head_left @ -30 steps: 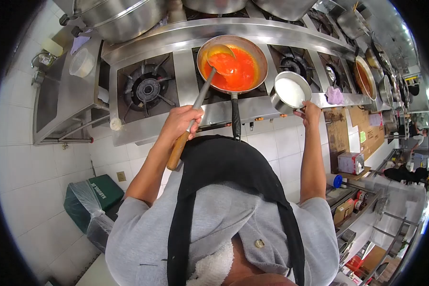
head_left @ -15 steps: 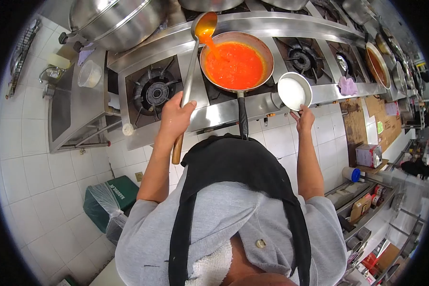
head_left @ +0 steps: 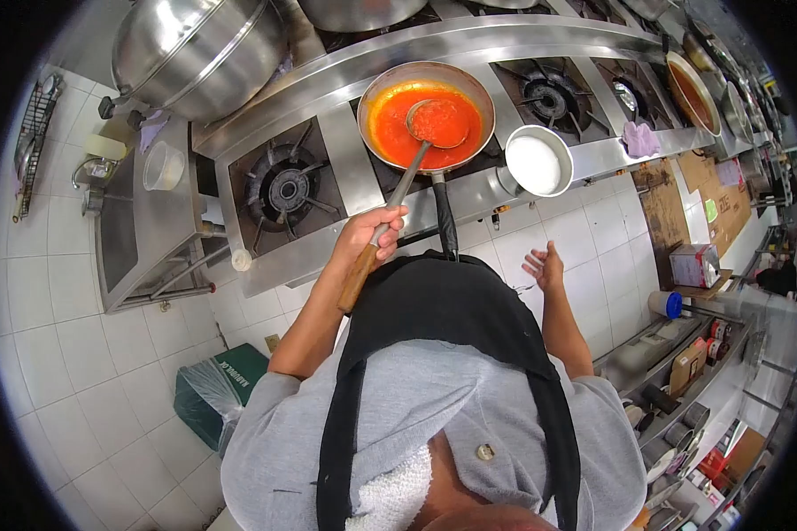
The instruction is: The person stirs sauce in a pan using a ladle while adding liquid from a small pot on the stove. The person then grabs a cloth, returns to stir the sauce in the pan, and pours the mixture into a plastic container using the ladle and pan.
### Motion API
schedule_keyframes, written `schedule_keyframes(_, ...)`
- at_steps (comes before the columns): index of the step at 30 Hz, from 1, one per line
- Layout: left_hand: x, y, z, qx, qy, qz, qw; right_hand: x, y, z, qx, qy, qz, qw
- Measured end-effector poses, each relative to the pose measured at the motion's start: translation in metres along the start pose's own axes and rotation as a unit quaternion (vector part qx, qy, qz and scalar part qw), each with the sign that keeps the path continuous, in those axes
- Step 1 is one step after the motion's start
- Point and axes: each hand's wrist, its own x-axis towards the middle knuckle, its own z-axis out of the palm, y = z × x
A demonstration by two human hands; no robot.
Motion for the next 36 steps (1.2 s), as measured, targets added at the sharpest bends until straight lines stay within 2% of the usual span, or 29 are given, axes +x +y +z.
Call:
schedule_keyframes(1,-0.004,0.003,0.003,-0.040,-0.014,-0.008,0.999,0.006,0.017,-0.013,-0.016,0.010,0.018,1.000)
schedule_keyframes(3,-0.017,0.007,0.005,-0.023,0.000,-0.001,1.000,0.007,0.050,-0.037,-0.057,0.045,0.072,0.995)
schedule_keyframes(4,-0.024,0.009,0.007,-0.015,0.007,0.004,1.000,0.011,0.069,-0.058,-0.051,0.027,0.091,0.994)
schedule_keyframes(9,-0.058,0.028,0.015,0.128,0.085,0.072,0.985,-0.037,0.100,-0.068,-0.207,0.072,0.090,0.972)
schedule_keyframes(17,-0.082,0.052,0.025,0.269,0.194,0.207,0.920,-0.040,0.101,-0.072,-0.176,0.077,0.095,0.977)
schedule_keyframes(21,-0.071,0.056,0.027,0.361,0.235,0.209,0.878,-0.035,0.095,-0.065,-0.126,0.062,0.090,0.986)
schedule_keyframes(24,-0.044,0.043,0.015,0.455,0.254,0.239,0.819,-0.028,0.096,-0.066,-0.118,0.048,0.089,0.988)
schedule_keyframes(27,0.003,0.017,-0.024,0.571,0.241,0.345,0.704,-0.039,0.091,-0.060,-0.152,0.038,0.077,0.985)
schedule_keyframes(30,0.037,-0.005,-0.047,0.525,0.187,0.258,0.789,-0.057,0.083,-0.047,-0.192,0.062,0.080,0.976)
schedule_keyframes(33,0.018,-0.007,-0.003,0.360,0.134,0.077,0.920,-0.064,0.082,-0.046,-0.216,0.072,0.071,0.971)
schedule_keyframes(34,0.015,-0.007,0.002,0.272,0.096,0.059,0.956,-0.064,0.082,-0.049,-0.220,0.072,0.071,0.970)
schedule_keyframes(36,0.009,-0.004,0.010,0.169,0.062,0.046,0.983,-0.065,0.085,-0.054,-0.228,0.074,0.069,0.968)
